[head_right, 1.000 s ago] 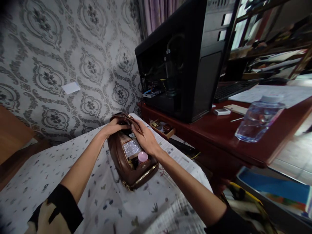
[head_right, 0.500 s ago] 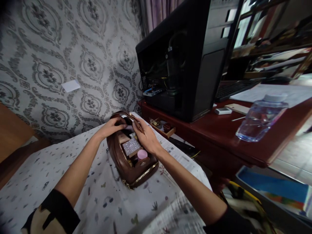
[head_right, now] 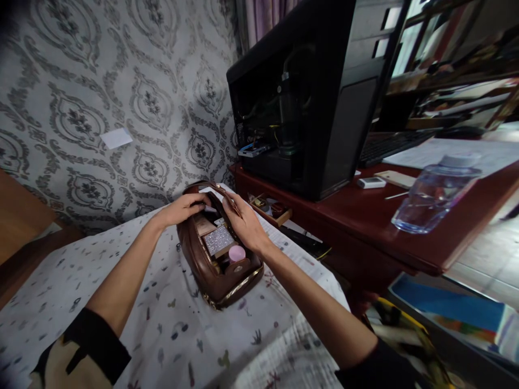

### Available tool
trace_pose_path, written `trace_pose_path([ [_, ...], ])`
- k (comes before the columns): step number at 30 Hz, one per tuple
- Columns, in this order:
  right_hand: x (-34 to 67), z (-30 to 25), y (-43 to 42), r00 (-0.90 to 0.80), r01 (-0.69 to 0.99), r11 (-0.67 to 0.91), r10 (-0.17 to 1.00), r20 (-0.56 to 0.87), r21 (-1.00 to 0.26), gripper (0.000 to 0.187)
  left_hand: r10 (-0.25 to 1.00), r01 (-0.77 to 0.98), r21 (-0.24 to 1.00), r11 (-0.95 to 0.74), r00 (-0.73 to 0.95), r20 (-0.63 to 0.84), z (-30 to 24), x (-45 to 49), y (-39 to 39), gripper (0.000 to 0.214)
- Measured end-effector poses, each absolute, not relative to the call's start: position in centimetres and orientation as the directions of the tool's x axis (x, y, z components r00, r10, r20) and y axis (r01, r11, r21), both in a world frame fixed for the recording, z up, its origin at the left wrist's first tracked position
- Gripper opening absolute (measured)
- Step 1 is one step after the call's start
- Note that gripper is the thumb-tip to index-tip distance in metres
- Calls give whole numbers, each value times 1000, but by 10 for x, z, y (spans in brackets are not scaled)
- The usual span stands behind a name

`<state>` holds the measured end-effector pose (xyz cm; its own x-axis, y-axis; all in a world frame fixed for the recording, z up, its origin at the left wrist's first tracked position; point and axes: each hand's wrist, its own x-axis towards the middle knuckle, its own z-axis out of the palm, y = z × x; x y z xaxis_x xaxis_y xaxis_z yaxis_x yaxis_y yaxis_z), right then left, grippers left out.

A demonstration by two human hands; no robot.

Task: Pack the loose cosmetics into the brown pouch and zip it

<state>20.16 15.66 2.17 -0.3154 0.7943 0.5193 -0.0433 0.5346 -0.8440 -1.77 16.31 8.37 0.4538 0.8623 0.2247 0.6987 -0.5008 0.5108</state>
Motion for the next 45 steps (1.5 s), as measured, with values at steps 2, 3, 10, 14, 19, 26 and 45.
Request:
trace_pose_path([
  [2, 202, 22, 156, -316, -46, 534, 794, 519, -844, 62, 854, 711, 477, -517, 467, 230, 82, -15, 160, 27],
  [3, 202, 22, 156, -319, -41, 534, 794, 518, -844, 62, 849, 717, 458, -526, 473, 234, 82, -13, 159, 31],
  [10, 203, 24, 156, -322, -6, 544, 793, 517, -839, 63, 821, 689, 471, -550, 551, 153, 83, -8, 162, 35],
  [14, 202, 24, 156, -304, -19, 561, 785, 540, -827, 68, 847, 755, 389, -529, 496, 189, 78, -6, 163, 51],
  [19, 202, 25, 154, -285, -31, 555, 792, 539, -831, 69, 867, 779, 400, -482, 490, 90, 81, -2, 162, 58],
  [26, 203, 26, 153, -293, -40, 545, 795, 531, -837, 67, 841, 740, 493, -458, 540, -29, 92, 7, 158, 44],
  [45, 203, 22, 143, -330, 51, 593, 770, 547, -804, 55, 857, 779, 456, -431, 195, 477, 82, -18, 135, 27],
])
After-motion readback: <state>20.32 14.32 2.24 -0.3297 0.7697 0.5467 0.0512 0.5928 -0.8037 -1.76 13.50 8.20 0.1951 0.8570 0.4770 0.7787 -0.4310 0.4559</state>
